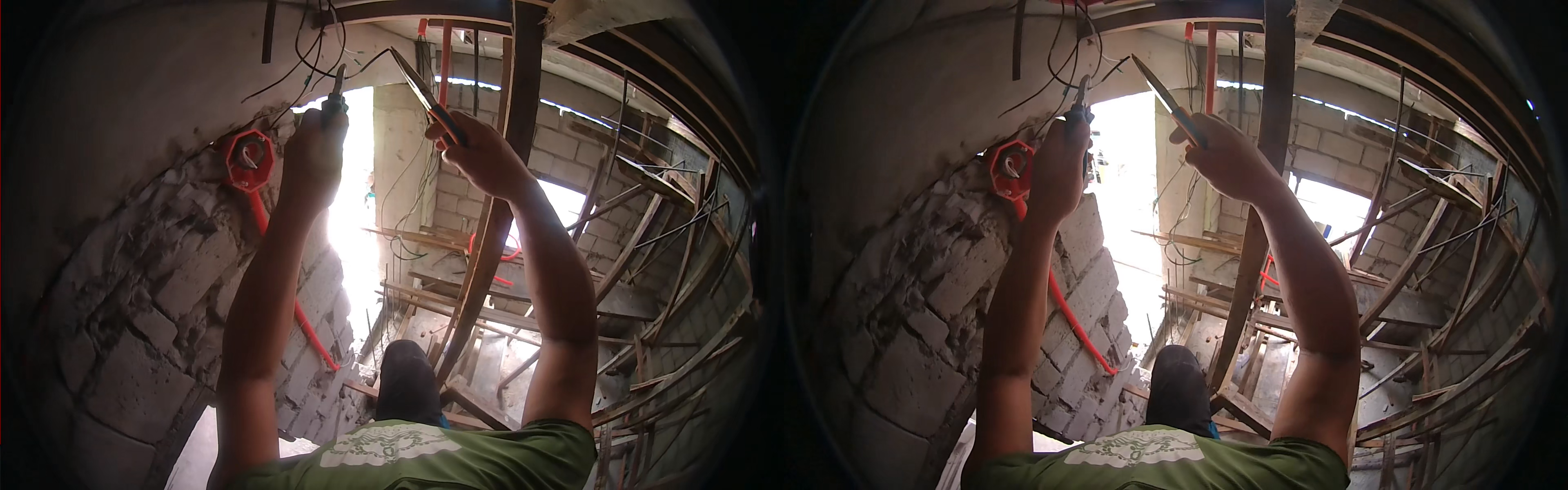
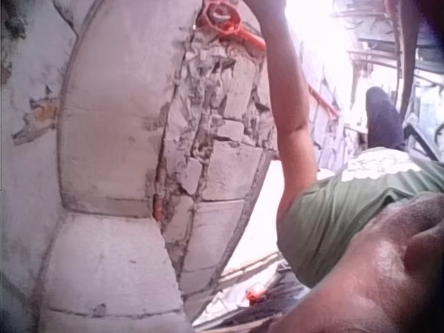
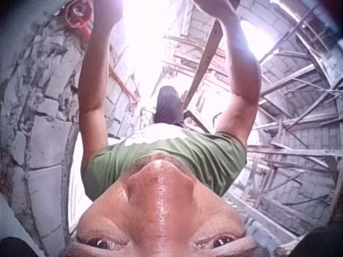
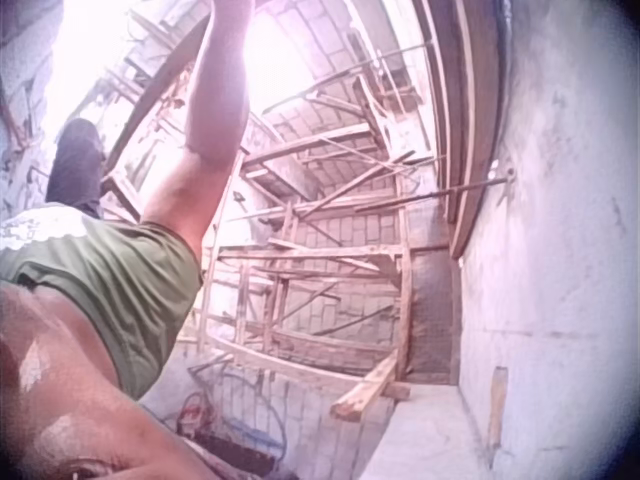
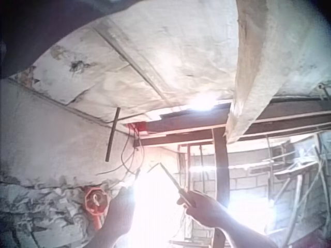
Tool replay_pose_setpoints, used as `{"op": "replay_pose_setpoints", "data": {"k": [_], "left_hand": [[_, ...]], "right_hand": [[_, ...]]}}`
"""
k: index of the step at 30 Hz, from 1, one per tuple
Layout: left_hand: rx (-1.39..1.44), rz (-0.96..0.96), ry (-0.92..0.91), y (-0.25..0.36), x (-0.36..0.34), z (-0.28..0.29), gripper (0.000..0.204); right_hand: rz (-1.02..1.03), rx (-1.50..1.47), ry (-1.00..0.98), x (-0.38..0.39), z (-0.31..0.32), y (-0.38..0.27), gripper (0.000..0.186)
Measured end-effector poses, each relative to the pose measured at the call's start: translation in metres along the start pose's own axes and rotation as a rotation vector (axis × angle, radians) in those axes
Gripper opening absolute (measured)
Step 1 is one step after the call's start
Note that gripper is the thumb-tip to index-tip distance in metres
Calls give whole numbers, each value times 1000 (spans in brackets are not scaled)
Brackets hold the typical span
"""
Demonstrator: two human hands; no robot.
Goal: Connecting electrical wires and securing them with tape inside a junction box on a concrete wall.
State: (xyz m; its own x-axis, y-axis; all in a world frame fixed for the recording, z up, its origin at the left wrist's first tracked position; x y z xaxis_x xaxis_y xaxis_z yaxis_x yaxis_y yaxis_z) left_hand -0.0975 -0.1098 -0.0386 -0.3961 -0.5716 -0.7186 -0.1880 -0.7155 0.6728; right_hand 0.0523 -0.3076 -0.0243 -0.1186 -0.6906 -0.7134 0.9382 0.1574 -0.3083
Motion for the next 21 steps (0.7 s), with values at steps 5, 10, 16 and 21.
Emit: {"op": "replay_pose_setpoints", "data": {"k": [5, 10, 16, 21], "left_hand": [[14, -28, -15, 6, 5, 1, 44], [-51, -45, 16, -6, -3, 1, 42], [-215, -204, 104, -13, -39, -1, 42], [-272, -28, 23, 0, -32, -32, 44]], "right_hand": [[-43, 11, -12, -2, -1, -7, 26], [-34, 73, 9, -3, -9, -8, 18], [88, -16, 57, 26, -81, -17, 22], [-357, -717, 176, 48, -143, -27, 23]]}}
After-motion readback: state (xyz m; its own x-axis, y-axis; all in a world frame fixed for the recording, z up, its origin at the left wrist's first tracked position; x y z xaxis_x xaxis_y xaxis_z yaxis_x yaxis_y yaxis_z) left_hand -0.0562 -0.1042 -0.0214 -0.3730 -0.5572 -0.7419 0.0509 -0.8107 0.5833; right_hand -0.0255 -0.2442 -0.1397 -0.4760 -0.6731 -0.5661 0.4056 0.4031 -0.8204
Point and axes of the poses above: each hand's wrist, its own x-axis away from the middle knuckle, its own z-axis out of the back of the hand, y = z × x, the point moved 5 cm from there along -x, towards the middle knuckle, and after that the axes turned 11 degrees about z, right-handed, at the moved point
